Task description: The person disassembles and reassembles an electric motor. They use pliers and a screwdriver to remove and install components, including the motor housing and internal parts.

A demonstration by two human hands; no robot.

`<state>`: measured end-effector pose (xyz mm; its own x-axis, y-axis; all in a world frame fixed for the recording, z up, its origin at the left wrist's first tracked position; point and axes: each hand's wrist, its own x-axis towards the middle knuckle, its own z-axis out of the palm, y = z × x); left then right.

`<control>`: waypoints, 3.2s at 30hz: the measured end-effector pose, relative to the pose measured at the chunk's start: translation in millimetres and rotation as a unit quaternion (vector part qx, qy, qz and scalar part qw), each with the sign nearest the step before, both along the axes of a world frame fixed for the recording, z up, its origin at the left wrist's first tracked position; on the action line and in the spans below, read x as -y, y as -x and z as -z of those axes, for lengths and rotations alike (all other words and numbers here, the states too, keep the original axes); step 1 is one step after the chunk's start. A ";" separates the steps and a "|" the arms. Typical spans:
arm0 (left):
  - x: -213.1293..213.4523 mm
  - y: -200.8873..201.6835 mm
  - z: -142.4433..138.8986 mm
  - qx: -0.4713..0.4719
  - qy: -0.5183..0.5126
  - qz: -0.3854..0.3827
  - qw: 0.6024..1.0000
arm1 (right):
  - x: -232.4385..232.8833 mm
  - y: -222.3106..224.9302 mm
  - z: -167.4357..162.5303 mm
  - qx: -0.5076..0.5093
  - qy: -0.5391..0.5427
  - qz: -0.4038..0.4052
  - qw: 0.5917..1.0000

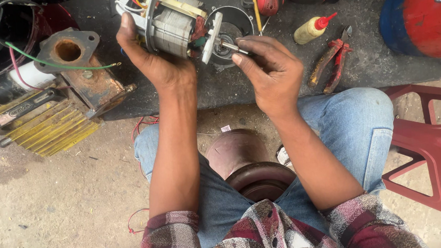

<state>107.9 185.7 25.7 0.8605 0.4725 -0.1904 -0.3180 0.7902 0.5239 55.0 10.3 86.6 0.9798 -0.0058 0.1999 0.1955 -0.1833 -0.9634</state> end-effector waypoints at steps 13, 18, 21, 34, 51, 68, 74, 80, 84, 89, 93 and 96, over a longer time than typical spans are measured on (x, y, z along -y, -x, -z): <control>-8.1 0.1 5.1 0.025 0.012 -0.009 1.000 | -3.1 0.9 -4.1 -0.016 -0.013 -0.004 1.000; -8.3 0.7 6.2 0.022 0.009 -0.010 1.000 | -1.4 -1.3 -4.7 -0.032 -0.039 -0.024 0.998; -8.7 0.3 5.9 0.024 0.014 -0.010 1.000 | -0.3 -3.4 -4.4 -0.035 -0.050 -0.027 0.998; -7.5 -0.1 6.8 0.034 0.014 -0.013 0.999 | 3.7 -2.7 -9.3 -0.019 0.002 -0.032 0.999; -12.0 1.2 6.1 0.042 0.024 -0.017 0.999 | 27.0 9.2 -12.9 -0.077 -0.319 -0.040 0.944; -9.4 -0.5 2.4 0.077 0.060 0.011 0.995 | 28.2 26.3 -38.7 -0.039 -0.364 -0.131 0.921; -7.0 -0.2 5.2 0.066 0.032 -0.006 0.997 | 26.9 24.6 -40.5 -0.038 -0.363 -0.140 0.920; -7.1 -0.7 8.1 0.080 0.030 0.001 0.996 | 30.0 25.1 -41.1 -0.046 -0.369 -0.133 0.919; -7.1 -2.0 9.1 0.081 0.045 -0.002 0.996 | 31.8 26.7 -42.0 -0.053 -0.378 -0.136 0.914; -8.1 -2.3 9.8 0.075 0.038 0.008 0.996 | 33.6 26.4 -44.6 -0.082 -0.406 -0.126 0.901; -7.6 -2.6 10.1 0.048 0.018 0.005 0.999 | 35.1 25.8 -45.5 -0.086 -0.404 -0.118 0.903; -6.7 -3.2 10.1 0.046 0.017 0.002 0.999 | 35.7 25.8 -44.8 -0.082 -0.405 -0.118 0.903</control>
<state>111.1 192.4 15.5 0.8773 0.4630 -0.1265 -0.3597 0.8086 0.4655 29.2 -25.4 131.4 0.9888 0.1281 0.0767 -0.0200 0.6229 -0.7820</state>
